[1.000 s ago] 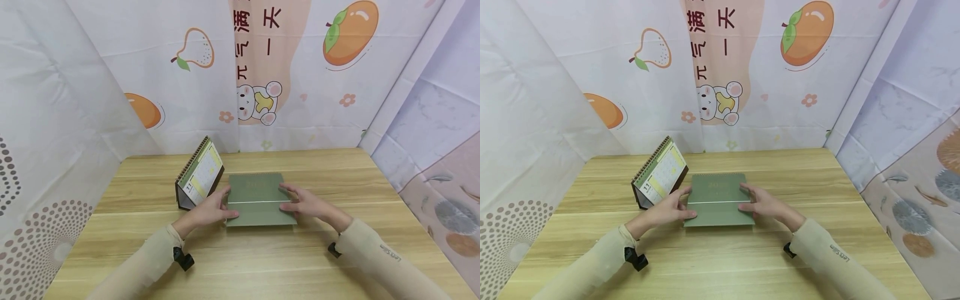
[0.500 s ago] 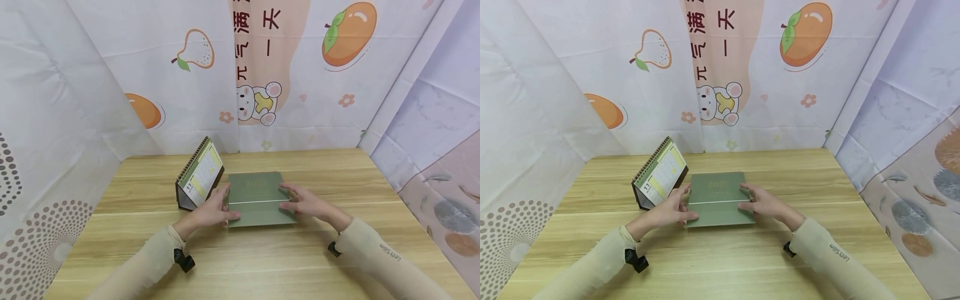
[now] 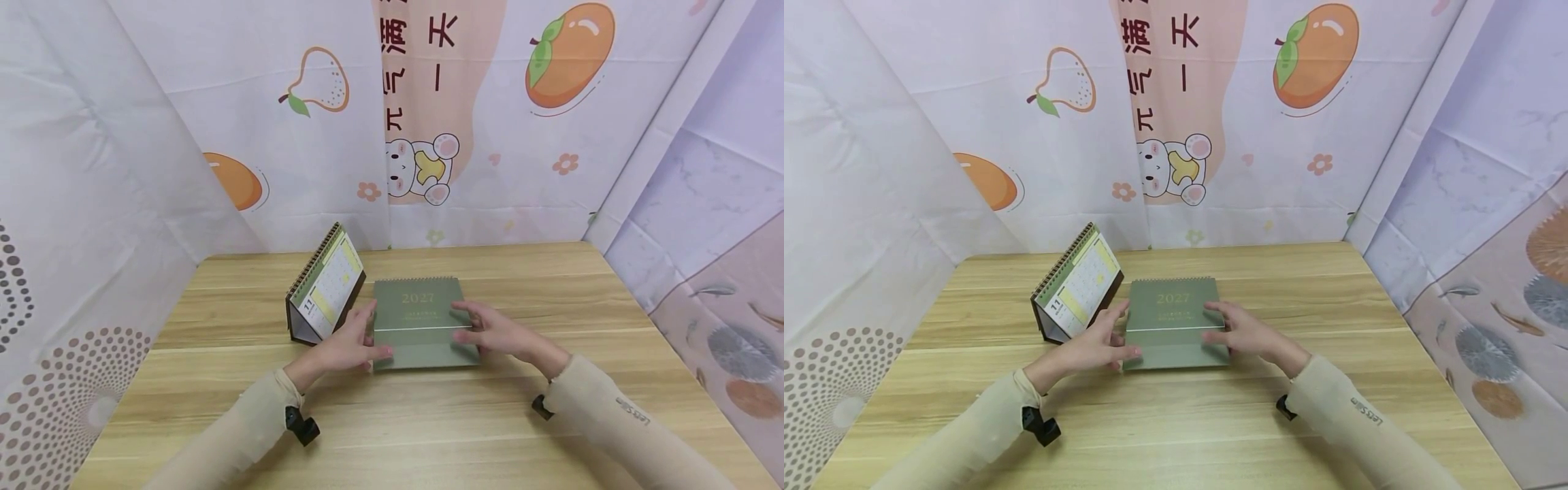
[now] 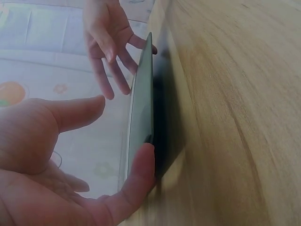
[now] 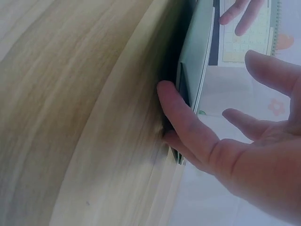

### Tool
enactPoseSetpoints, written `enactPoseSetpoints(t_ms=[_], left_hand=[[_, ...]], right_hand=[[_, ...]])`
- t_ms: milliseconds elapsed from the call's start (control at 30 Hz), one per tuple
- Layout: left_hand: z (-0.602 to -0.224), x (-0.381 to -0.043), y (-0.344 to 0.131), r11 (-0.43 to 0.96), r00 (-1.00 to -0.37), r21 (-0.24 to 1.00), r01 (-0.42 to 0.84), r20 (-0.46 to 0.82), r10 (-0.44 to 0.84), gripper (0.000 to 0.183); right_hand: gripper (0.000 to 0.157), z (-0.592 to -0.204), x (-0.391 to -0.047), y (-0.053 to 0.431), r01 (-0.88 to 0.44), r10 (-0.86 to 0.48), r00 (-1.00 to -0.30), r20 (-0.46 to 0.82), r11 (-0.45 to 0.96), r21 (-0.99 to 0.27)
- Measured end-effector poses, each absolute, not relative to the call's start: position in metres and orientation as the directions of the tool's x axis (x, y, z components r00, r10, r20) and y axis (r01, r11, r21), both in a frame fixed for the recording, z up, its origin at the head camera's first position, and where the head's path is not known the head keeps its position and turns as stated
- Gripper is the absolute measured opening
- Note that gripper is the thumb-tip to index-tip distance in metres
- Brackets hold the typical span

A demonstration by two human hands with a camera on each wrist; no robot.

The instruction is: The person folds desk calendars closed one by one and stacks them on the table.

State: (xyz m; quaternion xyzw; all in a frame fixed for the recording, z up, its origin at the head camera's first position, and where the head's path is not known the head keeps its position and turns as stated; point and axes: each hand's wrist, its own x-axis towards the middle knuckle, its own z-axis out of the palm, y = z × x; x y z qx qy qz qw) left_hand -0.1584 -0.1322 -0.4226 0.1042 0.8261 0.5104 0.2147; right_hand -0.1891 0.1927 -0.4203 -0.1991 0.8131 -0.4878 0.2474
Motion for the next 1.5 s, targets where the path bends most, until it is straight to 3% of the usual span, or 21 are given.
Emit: enactPoseSetpoints(t_ms=[633,1033,1333,1500], left_hand=[[-0.423,-0.16,-0.134,0.535,-0.872,0.844,0.034,-0.236,0.429,0.102],[-0.42,-0.16,-0.137,0.527,-0.868,0.85,0.023,-0.245,0.432,0.097],[-0.401,-0.152,-0.146,0.559,-0.841,0.817,0.144,-0.197,0.504,0.081],[-0.388,-0.148,-0.157,0.548,-0.808,0.808,0.215,-0.168,0.565,0.062]], right_hand=[[0.072,-0.421,-0.191,0.193,-0.197,-0.59,-0.796,-0.138,0.467,-0.862],[0.07,-0.422,-0.194,0.193,-0.294,-0.595,-0.798,-0.1,0.527,-0.797],[0.062,-0.407,-0.199,0.187,-0.321,-0.6,-0.794,-0.095,0.547,-0.773],[0.059,-0.394,-0.208,0.182,-0.346,-0.628,-0.773,-0.088,0.534,-0.772]])
